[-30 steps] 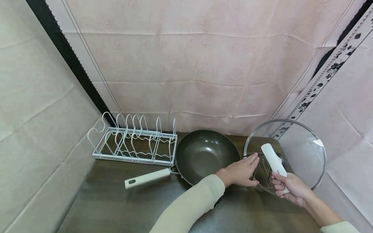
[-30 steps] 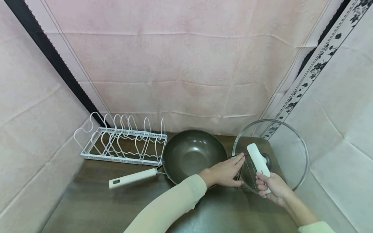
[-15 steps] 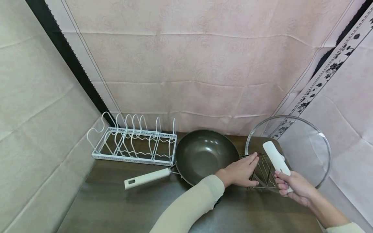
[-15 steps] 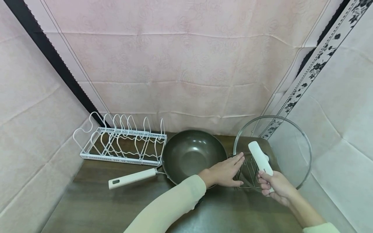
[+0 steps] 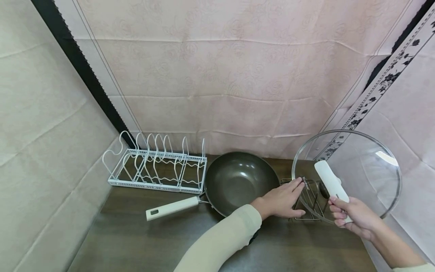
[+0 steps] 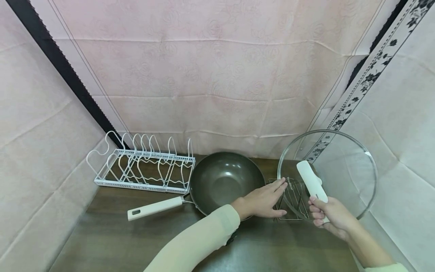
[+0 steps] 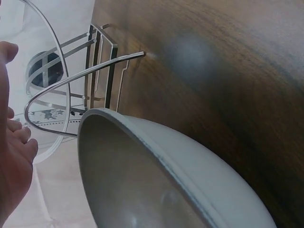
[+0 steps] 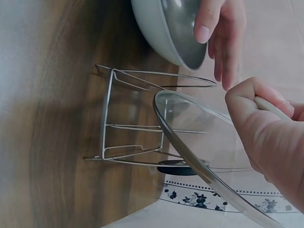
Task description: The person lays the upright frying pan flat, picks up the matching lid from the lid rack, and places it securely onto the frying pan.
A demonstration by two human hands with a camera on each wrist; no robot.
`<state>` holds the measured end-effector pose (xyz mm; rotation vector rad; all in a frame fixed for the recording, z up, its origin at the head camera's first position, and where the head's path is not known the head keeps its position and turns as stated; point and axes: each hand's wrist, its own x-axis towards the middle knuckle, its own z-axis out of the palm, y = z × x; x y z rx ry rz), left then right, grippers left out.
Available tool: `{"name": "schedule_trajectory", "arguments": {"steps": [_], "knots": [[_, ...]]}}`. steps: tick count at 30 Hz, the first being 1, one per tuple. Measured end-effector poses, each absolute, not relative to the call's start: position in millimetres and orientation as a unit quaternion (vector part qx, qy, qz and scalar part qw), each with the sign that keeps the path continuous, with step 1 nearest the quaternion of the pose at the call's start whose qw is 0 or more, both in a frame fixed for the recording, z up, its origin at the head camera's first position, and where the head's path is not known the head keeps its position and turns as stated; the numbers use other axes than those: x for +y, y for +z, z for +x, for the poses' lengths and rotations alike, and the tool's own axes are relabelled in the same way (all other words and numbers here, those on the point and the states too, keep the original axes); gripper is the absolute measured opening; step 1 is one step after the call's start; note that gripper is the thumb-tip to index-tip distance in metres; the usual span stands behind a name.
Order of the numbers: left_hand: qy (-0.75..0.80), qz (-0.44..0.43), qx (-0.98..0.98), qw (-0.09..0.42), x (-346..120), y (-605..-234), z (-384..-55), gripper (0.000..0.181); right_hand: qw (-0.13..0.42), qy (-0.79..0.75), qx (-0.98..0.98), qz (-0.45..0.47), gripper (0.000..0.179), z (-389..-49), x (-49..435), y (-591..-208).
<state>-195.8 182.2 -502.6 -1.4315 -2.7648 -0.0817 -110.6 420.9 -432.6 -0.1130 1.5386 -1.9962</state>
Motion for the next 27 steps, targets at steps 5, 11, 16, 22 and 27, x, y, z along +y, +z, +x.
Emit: {"name": "schedule_trajectory", "arguments": {"steps": [5,11,16,22,27], "knots": [[-0.029,-0.47,-0.882,0.018,180,-498,-194,0.092,0.305,-0.754,0.58,-0.045,0.034,-108,426,-425],[-0.033,-0.474,-0.88,0.014,172,-490,-193,0.091,0.3,-0.756,0.58,-0.054,0.034,-105,431,-414],[-0.037,-0.478,-0.877,0.023,166,-487,-194,0.091,0.312,-0.766,0.558,-0.07,0.038,-103,437,-406],[-0.042,-0.485,-0.873,0.041,159,-482,-194,0.092,0.333,-0.782,0.516,-0.11,0.045,-104,439,-395],[-0.044,-0.486,-0.872,0.033,151,-475,-190,0.093,0.344,-0.79,0.49,-0.128,0.049,-105,440,-385]]}}
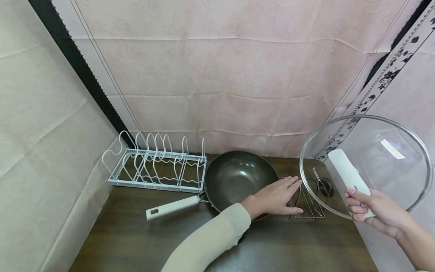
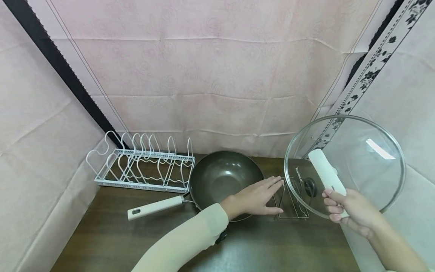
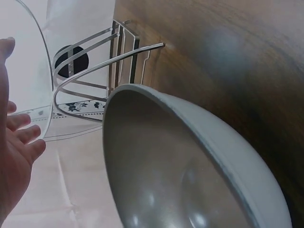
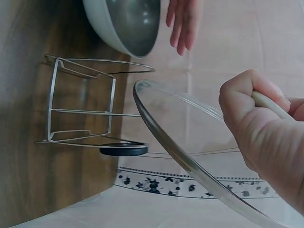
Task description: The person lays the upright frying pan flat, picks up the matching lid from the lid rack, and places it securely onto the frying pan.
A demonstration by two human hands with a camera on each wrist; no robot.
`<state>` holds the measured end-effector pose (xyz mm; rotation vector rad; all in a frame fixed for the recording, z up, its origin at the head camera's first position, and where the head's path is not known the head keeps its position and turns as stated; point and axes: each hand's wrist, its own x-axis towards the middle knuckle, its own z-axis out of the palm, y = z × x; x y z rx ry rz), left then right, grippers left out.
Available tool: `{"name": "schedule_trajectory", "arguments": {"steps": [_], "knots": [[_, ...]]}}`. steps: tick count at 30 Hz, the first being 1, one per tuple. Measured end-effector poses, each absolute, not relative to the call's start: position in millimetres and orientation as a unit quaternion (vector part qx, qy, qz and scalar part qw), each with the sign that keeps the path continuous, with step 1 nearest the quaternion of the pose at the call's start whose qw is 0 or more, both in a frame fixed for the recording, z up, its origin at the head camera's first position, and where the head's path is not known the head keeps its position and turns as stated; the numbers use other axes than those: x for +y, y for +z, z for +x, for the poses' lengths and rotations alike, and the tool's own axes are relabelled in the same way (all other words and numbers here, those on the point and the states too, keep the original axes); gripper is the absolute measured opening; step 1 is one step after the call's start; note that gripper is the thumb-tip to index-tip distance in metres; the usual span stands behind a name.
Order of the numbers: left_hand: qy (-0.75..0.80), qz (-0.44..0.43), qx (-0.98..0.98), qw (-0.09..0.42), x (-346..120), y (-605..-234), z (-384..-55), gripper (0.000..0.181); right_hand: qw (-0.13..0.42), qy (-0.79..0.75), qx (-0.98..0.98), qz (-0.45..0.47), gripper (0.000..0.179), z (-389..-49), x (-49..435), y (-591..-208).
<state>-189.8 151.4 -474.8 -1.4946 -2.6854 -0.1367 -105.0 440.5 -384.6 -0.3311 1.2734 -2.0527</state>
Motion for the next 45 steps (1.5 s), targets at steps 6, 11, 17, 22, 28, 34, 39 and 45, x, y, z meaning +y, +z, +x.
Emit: {"name": "schedule_trajectory", "arguments": {"steps": [6,11,17,22,28,34,39,45], "knots": [[-0.039,-0.489,-0.87,0.041,143,-468,-186,0.094,0.354,-0.798,0.469,-0.134,0.052,-105,443,-374],[-0.055,-0.492,-0.868,0.049,133,-463,-184,0.095,0.368,-0.814,0.428,-0.134,0.056,-104,444,-365],[-0.082,-0.493,-0.865,0.056,118,-457,-182,0.095,0.385,-0.832,0.372,-0.148,0.062,-102,439,-358],[-0.102,-0.494,-0.861,0.069,105,-450,-180,0.095,0.398,-0.837,0.338,-0.163,0.064,-100,431,-353],[-0.115,-0.49,-0.861,0.069,88,-444,-178,0.095,0.404,-0.841,0.312,-0.178,0.065,-98,422,-352],[-0.126,-0.481,-0.864,0.075,71,-443,-178,0.095,0.403,-0.851,0.28,-0.188,0.068,-97,416,-354],[-0.131,-0.477,-0.864,0.094,58,-444,-178,0.094,0.395,-0.854,0.273,-0.198,0.067,-95,412,-358],[-0.137,-0.473,-0.862,0.124,42,-447,-179,0.094,0.395,-0.857,0.272,-0.192,0.064,-93,408,-361]]}}
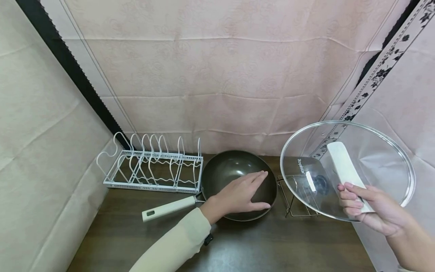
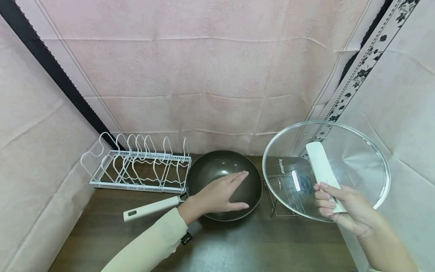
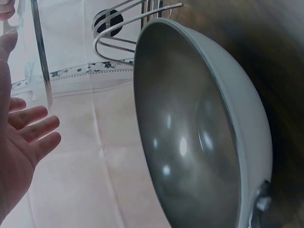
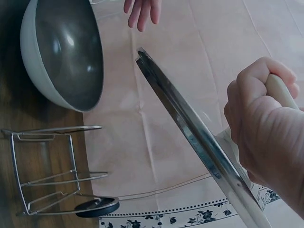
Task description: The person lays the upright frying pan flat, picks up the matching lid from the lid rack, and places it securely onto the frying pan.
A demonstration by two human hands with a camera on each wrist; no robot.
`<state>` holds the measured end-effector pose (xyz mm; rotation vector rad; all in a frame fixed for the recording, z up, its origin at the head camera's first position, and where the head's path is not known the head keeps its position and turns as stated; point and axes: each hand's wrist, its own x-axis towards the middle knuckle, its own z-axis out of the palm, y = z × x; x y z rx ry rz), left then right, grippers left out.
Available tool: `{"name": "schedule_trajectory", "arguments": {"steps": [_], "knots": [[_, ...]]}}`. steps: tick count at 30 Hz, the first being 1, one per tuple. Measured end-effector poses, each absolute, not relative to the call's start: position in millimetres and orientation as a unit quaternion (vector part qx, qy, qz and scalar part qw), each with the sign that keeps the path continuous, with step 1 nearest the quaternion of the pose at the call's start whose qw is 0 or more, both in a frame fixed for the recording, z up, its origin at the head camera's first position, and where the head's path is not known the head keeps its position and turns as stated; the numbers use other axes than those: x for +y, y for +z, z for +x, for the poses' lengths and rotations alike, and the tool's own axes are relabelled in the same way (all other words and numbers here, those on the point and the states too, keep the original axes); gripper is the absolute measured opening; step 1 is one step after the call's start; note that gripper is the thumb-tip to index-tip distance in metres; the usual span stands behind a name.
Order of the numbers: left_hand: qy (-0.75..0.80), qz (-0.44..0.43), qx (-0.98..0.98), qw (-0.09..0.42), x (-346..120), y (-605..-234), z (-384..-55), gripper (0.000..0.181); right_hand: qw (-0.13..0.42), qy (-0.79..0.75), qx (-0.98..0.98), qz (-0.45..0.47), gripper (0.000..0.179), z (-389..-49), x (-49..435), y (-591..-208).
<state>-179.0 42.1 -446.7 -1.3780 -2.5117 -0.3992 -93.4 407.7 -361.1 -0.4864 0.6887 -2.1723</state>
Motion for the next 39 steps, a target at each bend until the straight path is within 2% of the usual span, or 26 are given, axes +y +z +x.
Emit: {"name": "schedule_trajectory", "arguments": {"steps": [5,14,39], "knots": [[-0.134,-0.463,-0.865,0.14,28,-448,-180,0.094,0.396,-0.86,0.257,-0.193,0.065,-94,401,-366],[-0.145,-0.434,-0.881,0.121,-2,-450,-180,0.095,0.399,-0.864,0.233,-0.2,0.059,-99,386,-374],[-0.132,-0.33,-0.927,0.119,-102,-475,-173,0.094,0.416,-0.877,0.161,-0.177,0.054,-104,366,-385]]}}
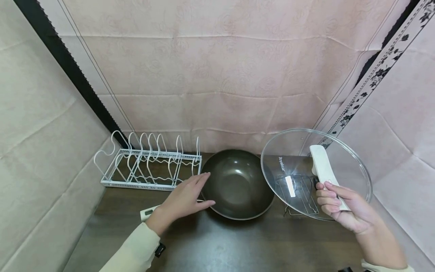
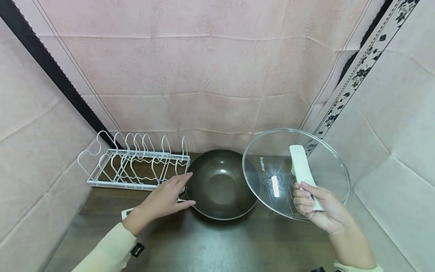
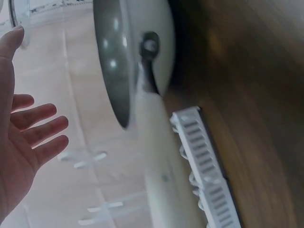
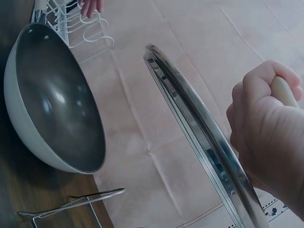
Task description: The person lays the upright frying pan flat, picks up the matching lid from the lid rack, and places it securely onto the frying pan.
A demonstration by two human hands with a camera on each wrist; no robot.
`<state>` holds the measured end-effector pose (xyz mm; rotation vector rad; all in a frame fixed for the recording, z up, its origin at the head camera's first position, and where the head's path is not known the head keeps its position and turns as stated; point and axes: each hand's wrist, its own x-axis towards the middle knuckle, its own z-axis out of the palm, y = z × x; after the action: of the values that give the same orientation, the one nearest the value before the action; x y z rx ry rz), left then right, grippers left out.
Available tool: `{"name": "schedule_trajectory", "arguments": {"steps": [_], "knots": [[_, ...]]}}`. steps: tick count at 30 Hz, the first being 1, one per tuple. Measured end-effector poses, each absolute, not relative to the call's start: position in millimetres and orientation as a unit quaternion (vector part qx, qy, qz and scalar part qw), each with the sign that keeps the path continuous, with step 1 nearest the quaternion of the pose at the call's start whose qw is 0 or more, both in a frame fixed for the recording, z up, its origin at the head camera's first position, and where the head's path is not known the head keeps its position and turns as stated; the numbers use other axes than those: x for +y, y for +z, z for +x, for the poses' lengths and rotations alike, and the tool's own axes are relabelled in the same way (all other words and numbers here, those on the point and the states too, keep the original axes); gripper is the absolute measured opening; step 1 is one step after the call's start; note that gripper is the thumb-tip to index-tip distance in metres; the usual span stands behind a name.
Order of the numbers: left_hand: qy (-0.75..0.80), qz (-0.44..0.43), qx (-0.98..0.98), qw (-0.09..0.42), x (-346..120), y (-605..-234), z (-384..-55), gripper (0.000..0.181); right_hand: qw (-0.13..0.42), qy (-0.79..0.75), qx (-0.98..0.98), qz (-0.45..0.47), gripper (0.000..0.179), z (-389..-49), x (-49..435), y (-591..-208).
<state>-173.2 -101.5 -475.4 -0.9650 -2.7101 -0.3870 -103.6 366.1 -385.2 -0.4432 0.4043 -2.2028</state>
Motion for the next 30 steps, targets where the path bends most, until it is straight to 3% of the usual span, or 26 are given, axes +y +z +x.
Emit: {"name": "schedule_trajectory", "arguments": {"steps": [14,30], "knots": [[-0.111,-0.268,-0.951,0.103,-140,-494,-167,0.095,0.423,-0.876,0.157,-0.171,0.047,-103,354,-392],[-0.045,-0.262,-0.957,0.116,-164,-515,-166,0.084,0.425,-0.874,0.161,-0.174,0.045,-111,327,-398]]}}
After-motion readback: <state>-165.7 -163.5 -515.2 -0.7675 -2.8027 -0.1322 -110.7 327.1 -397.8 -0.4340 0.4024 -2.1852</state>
